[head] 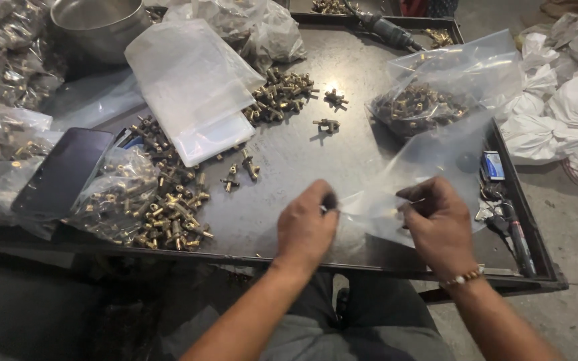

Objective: The person picks up several small brass-colored metal T-joint fittings from a metal workbench and places them into a clear plastic bag.

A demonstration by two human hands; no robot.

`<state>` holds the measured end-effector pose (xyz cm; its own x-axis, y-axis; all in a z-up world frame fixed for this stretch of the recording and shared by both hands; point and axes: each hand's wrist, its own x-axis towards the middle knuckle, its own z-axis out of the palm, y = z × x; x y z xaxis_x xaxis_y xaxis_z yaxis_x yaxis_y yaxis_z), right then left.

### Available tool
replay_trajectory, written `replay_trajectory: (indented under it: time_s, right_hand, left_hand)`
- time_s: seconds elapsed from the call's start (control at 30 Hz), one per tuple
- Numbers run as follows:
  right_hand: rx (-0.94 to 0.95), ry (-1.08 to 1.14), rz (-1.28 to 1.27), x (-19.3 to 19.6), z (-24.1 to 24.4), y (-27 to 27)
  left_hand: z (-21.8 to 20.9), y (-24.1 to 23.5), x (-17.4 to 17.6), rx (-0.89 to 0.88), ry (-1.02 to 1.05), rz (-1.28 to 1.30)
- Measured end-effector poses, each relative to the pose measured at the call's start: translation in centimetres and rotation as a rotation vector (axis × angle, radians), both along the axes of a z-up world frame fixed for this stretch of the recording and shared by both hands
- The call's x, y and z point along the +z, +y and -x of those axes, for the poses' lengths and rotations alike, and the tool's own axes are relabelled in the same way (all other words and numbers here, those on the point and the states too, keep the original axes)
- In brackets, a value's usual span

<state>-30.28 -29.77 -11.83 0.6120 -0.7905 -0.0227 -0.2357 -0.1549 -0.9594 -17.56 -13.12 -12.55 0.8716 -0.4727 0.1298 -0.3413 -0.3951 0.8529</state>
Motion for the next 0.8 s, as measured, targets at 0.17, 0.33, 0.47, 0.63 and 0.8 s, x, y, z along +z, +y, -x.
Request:
replay_trajectory:
  time_s: [0.17,0.33,0.47,0.63,0.8]
  right_hand:
    - [0.312,-0.025,0.397,2.1,1.2,0.3]
    - [0.330,0.073,0.162,1.1,0.9,-0.9]
    - [0.367,0.025,0.098,1.1,-0.1,-2.2]
    - [0.341,0.103,0.054,3.7,-0.5,-2.1]
    - [0.242,0.528,0.469,6.8,-0.7,-0.3]
  left_hand:
    - [1.8,-0.5,1.9,-0.170,-0.272,0.113]
    - [2.3,-0.9,1.6,-0.185,-0.208,0.135]
    - [1.9,-1.2,0.8,-0.284,-0.254,0.206]
    - [1.6,-2.6,2.6,-0.330,-0.291,0.138]
    - [1.1,-4.0,3.6,-0.348,0.199,0.065]
